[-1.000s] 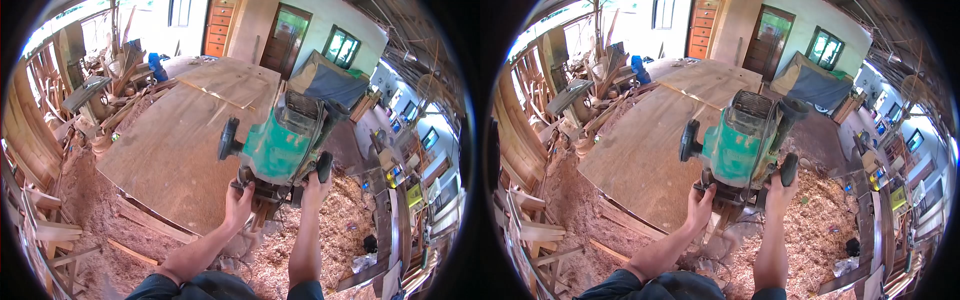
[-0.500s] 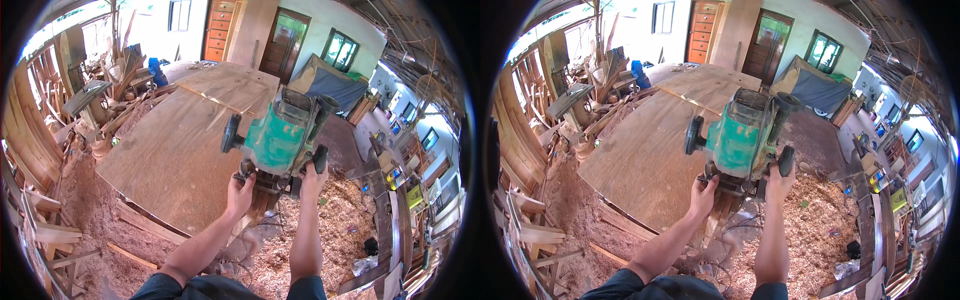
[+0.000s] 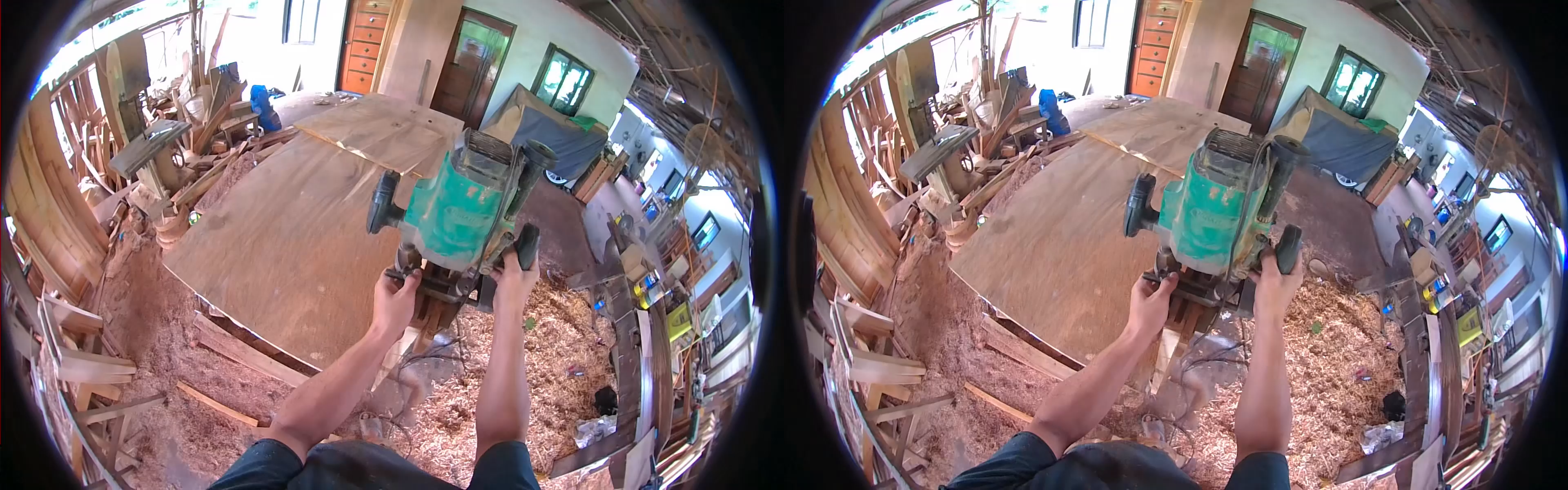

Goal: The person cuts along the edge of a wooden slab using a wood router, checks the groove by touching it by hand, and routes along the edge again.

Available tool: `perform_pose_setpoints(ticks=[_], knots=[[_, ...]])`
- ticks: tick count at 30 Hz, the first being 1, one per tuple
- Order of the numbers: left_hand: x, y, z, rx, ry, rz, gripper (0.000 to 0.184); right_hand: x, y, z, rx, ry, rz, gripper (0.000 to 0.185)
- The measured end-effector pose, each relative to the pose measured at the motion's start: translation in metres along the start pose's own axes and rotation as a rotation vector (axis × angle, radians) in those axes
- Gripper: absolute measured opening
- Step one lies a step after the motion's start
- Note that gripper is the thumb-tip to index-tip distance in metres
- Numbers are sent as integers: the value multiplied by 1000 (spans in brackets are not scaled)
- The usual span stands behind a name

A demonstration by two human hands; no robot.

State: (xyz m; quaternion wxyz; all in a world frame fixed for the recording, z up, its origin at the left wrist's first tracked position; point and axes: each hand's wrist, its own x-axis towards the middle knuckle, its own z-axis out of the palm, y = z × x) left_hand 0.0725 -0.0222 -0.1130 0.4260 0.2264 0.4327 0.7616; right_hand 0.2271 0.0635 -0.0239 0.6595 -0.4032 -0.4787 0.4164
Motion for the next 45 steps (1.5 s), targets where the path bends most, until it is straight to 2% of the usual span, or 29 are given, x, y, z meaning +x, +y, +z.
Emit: perform_pose_setpoints(ticks=[2, 19, 22, 25, 27, 29, 30, 33, 36, 39, 42, 45], knots=[[-7, 4, -4, 0, -15, -20, 31, -8, -4, 2, 20, 26, -13, 16], [-51, 11, -25, 15, -30, 77, 28, -54, -21, -13, 27, -10, -2, 28], [-55, 21, -29, 45, -63, 16, 38, -53, -19, -14, 28, 0, 0, 28], [-61, 40, -51, -296, -201, -174, 45, -54, -22, -12, 24, 4, 9, 28], [-47, 44, -71, -285, -300, -203, 52, -55, -23, -14, 24, 7, 14, 29], [-29, 63, -67, -285, -324, -234, 53, -54, -22, -13, 22, 0, 19, 29], [-16, 54, -68, -184, -389, -211, 57, -54, -23, -13, 19, 2, 20, 29], [3, 61, -52, -195, -457, -307, 59, -55, -26, -12, 15, 11, 14, 30], [1, 77, -44, -44, -462, -384, 56, -54, -24, -11, 22, 19, 12, 32], [1, 85, -43, 43, -488, -369, 49, -55, -25, -12, 12, 18, 21, 33], [7, 75, -64, 138, -432, -301, 48, -56, -26, -12, 7, 0, 12, 34], [36, 66, -93, -42, -92, -95, 56, -55, -28, -13, 10, -7, 7, 34]])
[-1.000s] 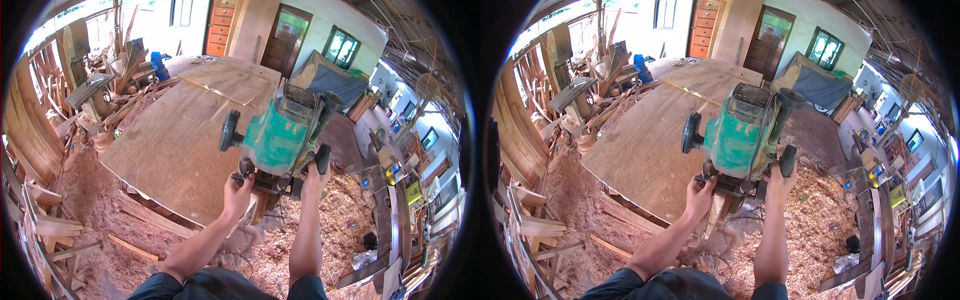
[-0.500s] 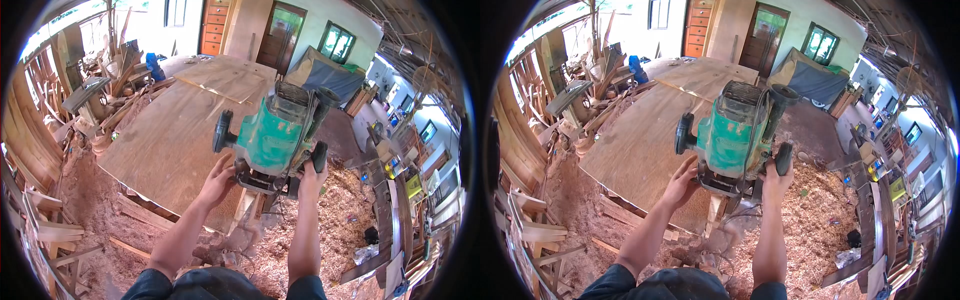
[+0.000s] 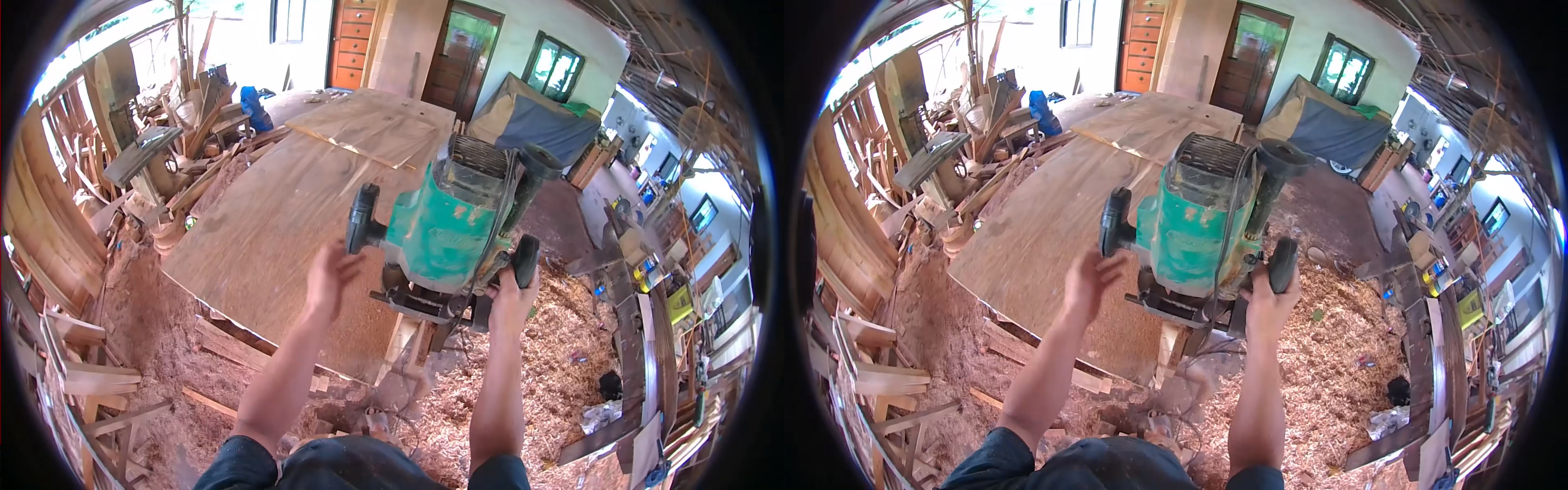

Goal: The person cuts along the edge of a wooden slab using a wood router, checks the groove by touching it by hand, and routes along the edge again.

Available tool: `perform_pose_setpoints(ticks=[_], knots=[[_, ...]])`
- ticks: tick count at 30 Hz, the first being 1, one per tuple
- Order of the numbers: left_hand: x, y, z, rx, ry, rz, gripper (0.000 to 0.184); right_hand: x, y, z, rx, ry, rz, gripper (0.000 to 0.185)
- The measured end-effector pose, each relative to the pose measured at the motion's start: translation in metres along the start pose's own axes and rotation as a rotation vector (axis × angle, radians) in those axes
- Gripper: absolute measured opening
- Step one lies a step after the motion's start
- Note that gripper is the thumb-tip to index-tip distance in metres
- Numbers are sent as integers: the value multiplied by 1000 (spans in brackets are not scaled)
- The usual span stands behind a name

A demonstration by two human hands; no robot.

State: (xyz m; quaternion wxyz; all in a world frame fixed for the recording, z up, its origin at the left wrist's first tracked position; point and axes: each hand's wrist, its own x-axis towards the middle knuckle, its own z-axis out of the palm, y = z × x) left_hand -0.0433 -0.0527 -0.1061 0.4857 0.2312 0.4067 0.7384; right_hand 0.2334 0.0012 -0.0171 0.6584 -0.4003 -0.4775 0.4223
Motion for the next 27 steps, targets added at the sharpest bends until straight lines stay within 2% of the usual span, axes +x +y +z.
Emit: perform_pose_setpoints(ticks=[3, 6, 8, 10, 13, 17, 20, 27], knots=[[-3, 37, 33, 91, -42, 309, 66, -1, 1, 1, 1, 12, -1, 33], [1, 59, 55, 301, -159, 206, 64, 0, 5, 0, 7, 33, 11, 33], [0, 67, 67, 364, -94, 204, 60, -2, 5, 2, 59, 94, 50, 36], [1, 69, 68, 488, -63, 213, 61, 0, 7, -2, 35, 59, 42, 43], [2, 67, 75, 500, 16, 304, 60, -1, 6, -3, 4, 46, 56, 48], [3, 67, 71, 507, -5, 297, 58, -3, 5, 4, 10, 141, 62, 51], [-1, 71, 70, 497, -10, 266, 58, -4, 4, -3, 7, 72, 107, 51], [-7, 68, 69, 502, 6, 300, 57, -10, 6, -7, 32, 82, 104, 56]])
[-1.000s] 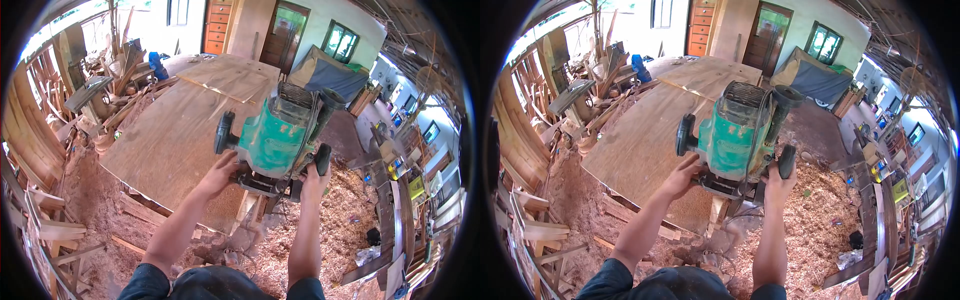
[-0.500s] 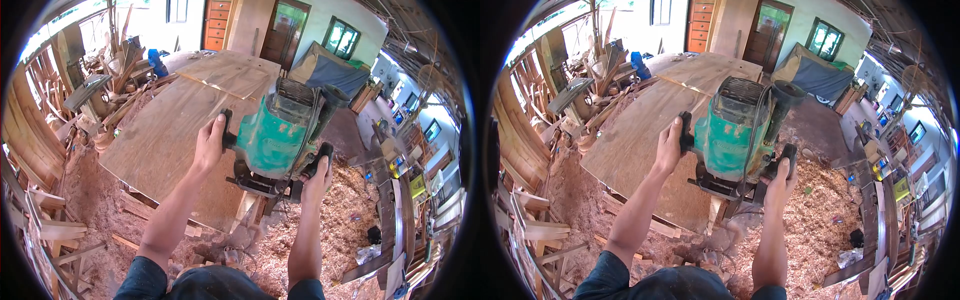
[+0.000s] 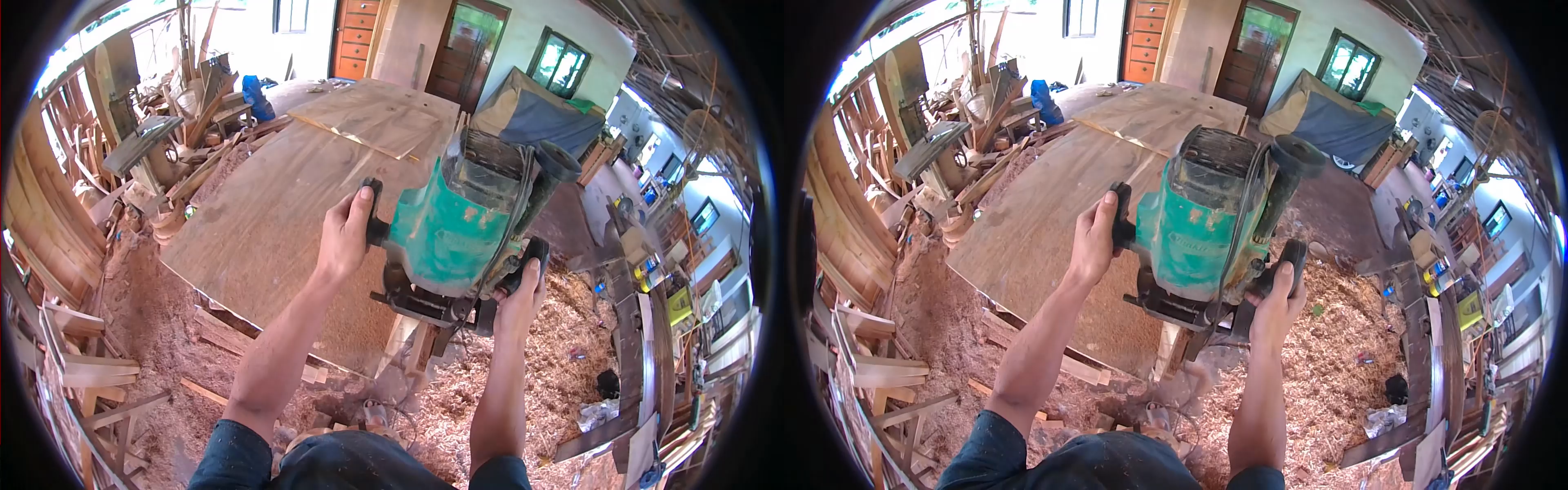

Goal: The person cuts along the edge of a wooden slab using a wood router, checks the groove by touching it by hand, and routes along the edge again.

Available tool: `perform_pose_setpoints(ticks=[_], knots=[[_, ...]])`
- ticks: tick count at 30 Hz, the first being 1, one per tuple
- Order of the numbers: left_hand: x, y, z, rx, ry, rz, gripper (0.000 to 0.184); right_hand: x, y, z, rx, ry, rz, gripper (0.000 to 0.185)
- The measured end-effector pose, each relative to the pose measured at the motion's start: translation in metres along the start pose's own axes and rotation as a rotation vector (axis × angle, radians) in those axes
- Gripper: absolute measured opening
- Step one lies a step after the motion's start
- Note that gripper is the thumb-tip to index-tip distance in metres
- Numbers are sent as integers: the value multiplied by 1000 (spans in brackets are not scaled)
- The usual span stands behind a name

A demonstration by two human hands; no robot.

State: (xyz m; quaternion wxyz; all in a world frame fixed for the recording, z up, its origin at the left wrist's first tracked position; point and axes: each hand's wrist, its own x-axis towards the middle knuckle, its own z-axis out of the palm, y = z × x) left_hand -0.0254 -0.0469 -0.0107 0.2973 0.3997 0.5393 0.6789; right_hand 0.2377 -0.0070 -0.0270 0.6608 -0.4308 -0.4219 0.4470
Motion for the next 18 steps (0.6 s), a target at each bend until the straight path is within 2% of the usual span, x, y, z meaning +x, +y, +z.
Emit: perform_pose_setpoints(ticks=[5, 11, 14, 18], knots=[[-10, 4, -6, -9, -9, -25, 56, -12, 1, 2, -12, 144, 18, 57], [-15, 3, -9, -5, -14, 10, 56, -19, -5, -7, -22, 0, 29, 62], [-17, 2, -9, 14, -8, 27, 55, -23, -5, -4, -28, 87, 30, 62], [-22, 6, -9, 10, 2, 19, 55, -25, -6, -8, -9, 44, 17, 61]])
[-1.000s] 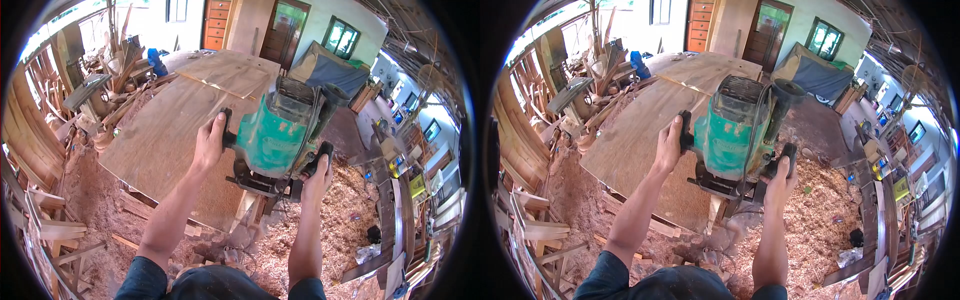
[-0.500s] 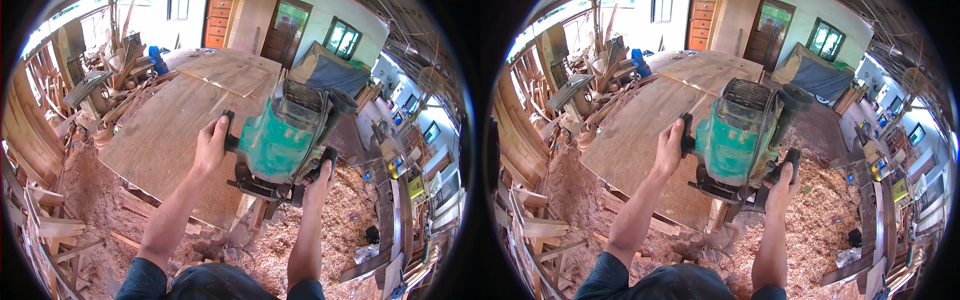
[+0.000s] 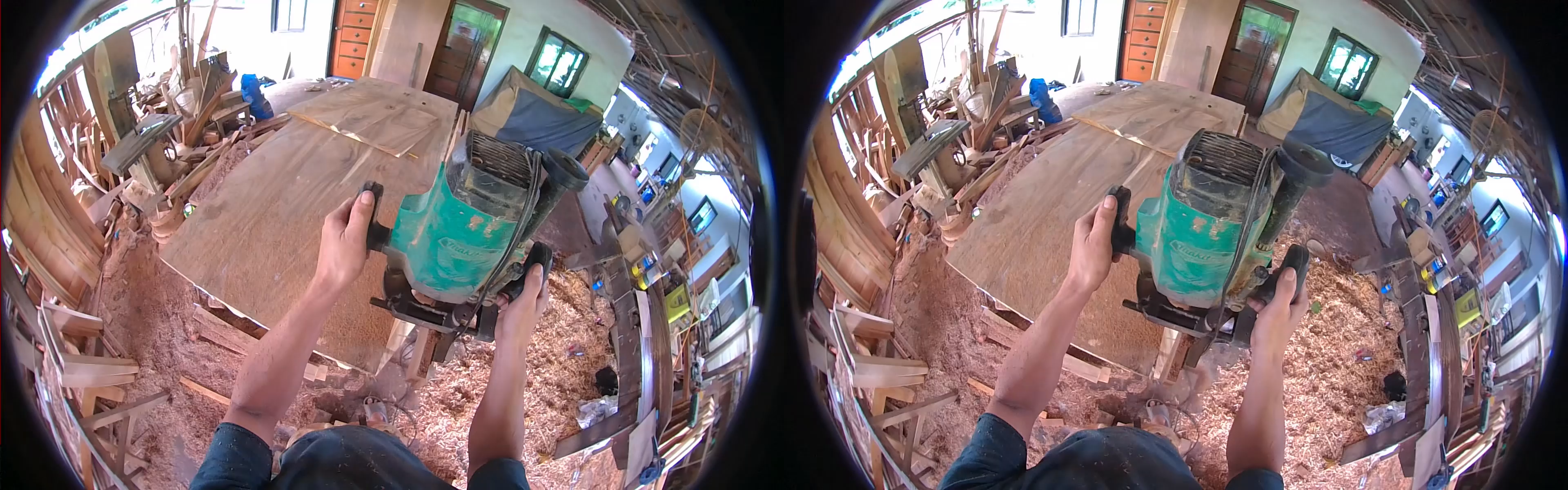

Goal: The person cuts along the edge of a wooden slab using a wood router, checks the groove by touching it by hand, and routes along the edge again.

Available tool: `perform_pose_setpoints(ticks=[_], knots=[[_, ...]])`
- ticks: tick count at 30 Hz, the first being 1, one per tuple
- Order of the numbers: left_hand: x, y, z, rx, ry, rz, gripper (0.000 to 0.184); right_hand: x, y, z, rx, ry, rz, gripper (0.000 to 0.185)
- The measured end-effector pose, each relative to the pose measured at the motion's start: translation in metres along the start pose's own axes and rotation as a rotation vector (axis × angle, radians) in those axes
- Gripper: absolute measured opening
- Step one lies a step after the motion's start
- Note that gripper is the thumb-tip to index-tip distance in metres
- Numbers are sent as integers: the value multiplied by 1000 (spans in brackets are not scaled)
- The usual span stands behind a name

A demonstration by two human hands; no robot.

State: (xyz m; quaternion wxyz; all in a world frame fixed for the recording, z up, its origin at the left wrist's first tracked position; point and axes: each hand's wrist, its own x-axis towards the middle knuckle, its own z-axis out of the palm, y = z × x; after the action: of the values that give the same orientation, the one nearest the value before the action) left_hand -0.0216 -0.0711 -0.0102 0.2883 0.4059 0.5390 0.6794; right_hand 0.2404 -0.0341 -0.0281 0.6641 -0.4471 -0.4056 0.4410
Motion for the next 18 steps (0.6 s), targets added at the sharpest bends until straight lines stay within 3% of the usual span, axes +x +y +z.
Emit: perform_pose_setpoints(ticks=[18], knots=[[-9, 2, -5, 23, 6, -5, 55, -11, -5, 1, 16, 43, -33, 46]])
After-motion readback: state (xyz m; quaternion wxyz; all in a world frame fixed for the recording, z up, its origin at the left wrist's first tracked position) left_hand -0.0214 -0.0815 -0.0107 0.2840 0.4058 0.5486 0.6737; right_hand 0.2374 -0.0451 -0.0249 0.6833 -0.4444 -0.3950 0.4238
